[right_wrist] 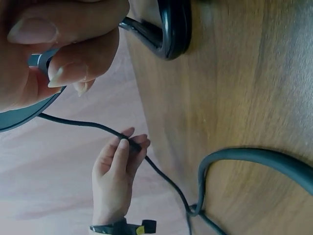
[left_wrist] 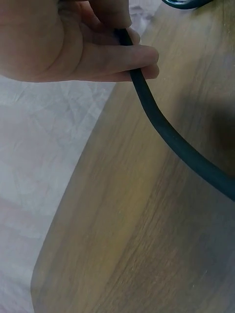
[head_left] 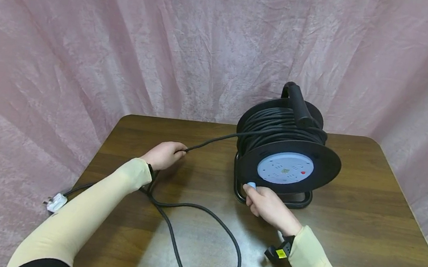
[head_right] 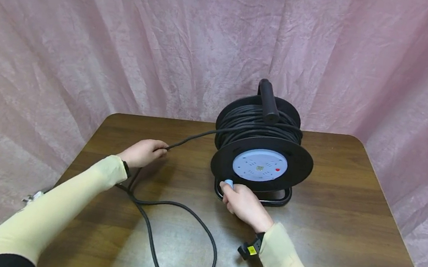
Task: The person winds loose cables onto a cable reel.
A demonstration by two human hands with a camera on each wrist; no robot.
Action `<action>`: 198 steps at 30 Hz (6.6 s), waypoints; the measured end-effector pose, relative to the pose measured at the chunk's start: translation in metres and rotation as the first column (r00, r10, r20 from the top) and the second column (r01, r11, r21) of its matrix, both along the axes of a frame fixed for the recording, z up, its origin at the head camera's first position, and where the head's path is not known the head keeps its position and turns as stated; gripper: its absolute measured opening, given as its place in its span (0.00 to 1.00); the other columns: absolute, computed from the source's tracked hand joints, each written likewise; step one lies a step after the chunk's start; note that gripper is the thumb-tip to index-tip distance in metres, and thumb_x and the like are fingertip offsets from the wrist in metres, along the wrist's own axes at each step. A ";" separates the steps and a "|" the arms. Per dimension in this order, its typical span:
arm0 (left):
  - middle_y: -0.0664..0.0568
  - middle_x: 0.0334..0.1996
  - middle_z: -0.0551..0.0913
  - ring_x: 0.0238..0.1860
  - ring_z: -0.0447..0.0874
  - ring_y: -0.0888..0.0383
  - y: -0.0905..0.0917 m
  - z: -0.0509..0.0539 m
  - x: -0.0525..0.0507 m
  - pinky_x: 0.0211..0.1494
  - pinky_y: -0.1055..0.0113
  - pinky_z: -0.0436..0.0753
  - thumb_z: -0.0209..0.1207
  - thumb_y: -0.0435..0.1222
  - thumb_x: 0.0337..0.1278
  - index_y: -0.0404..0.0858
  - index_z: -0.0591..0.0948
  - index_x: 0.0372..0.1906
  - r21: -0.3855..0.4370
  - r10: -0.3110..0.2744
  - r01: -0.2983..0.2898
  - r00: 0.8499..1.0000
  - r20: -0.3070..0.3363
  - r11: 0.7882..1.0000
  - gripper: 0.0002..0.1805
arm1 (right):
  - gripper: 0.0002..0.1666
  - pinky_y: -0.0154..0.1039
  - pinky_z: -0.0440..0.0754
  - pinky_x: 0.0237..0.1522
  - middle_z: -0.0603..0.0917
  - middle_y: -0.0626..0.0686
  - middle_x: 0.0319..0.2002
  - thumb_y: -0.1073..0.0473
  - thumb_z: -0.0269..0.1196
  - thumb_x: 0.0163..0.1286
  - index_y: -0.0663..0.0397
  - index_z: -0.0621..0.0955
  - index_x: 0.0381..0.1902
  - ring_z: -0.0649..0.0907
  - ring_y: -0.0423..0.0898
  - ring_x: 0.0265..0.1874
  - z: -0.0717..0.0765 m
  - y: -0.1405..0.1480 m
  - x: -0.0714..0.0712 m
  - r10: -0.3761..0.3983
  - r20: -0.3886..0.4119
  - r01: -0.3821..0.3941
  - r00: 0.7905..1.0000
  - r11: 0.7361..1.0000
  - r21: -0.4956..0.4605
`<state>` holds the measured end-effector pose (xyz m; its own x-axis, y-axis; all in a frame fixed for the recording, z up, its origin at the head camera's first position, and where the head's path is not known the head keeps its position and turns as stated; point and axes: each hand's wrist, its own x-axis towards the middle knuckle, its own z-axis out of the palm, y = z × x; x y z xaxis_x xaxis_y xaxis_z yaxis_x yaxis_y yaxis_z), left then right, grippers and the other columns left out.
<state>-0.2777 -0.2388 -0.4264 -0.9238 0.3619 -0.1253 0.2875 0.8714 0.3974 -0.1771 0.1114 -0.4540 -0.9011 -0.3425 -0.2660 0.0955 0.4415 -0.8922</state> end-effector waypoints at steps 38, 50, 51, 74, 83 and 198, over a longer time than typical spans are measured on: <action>0.43 0.47 0.85 0.42 0.79 0.52 0.018 0.005 -0.006 0.48 0.55 0.78 0.50 0.36 0.81 0.35 0.80 0.57 0.077 0.003 -0.004 1.000 0.019 0.997 0.14 | 0.36 0.33 0.57 0.17 0.71 0.50 0.16 0.33 0.49 0.80 0.61 0.76 0.30 0.64 0.43 0.15 0.027 -0.027 0.004 -0.043 0.015 0.046 0.999 0.969 -0.242; 0.45 0.48 0.86 0.42 0.80 0.54 0.025 0.007 -0.008 0.48 0.56 0.78 0.50 0.38 0.81 0.40 0.81 0.57 0.143 -0.006 0.008 1.000 -0.012 0.990 0.12 | 0.37 0.33 0.55 0.16 0.70 0.51 0.17 0.33 0.49 0.80 0.63 0.75 0.30 0.64 0.44 0.15 0.038 -0.030 0.005 -0.035 0.023 0.040 0.999 0.943 -0.331; 0.45 0.47 0.86 0.42 0.80 0.54 0.025 0.008 -0.008 0.48 0.56 0.78 0.50 0.38 0.81 0.40 0.81 0.58 0.145 -0.007 0.009 1.000 -0.013 0.989 0.13 | 0.37 0.33 0.55 0.17 0.71 0.52 0.17 0.33 0.49 0.80 0.63 0.74 0.30 0.64 0.44 0.15 0.039 -0.030 0.005 -0.033 0.024 0.039 0.999 0.941 -0.337; 0.49 0.44 0.85 0.41 0.81 0.54 0.038 0.013 -0.006 0.43 0.58 0.78 0.50 0.36 0.82 0.42 0.80 0.60 0.204 0.031 -0.035 0.999 0.021 0.978 0.13 | 0.34 0.30 0.55 0.14 0.69 0.51 0.15 0.37 0.48 0.82 0.63 0.72 0.30 0.61 0.40 0.11 0.066 -0.025 0.005 -0.055 0.036 0.066 0.998 0.872 -0.485; 0.44 0.45 0.84 0.44 0.84 0.50 0.040 0.011 -0.006 0.45 0.57 0.80 0.51 0.34 0.80 0.40 0.78 0.57 0.236 0.026 -0.042 0.997 0.067 0.971 0.10 | 0.33 0.31 0.55 0.14 0.68 0.50 0.16 0.37 0.48 0.82 0.62 0.71 0.31 0.60 0.39 0.10 0.072 -0.019 0.005 -0.024 0.027 0.035 0.999 0.834 -0.550; 0.37 0.43 0.78 0.53 0.83 0.32 0.089 -0.004 0.015 0.50 0.54 0.87 0.44 0.28 0.81 0.28 0.71 0.55 0.687 -0.204 -0.129 0.902 0.381 0.715 0.09 | 0.29 0.39 0.45 0.10 0.63 0.54 0.17 0.55 0.32 0.88 0.62 0.73 0.32 0.55 0.46 0.11 0.084 0.107 0.005 0.007 -0.160 -0.139 0.987 0.533 -0.834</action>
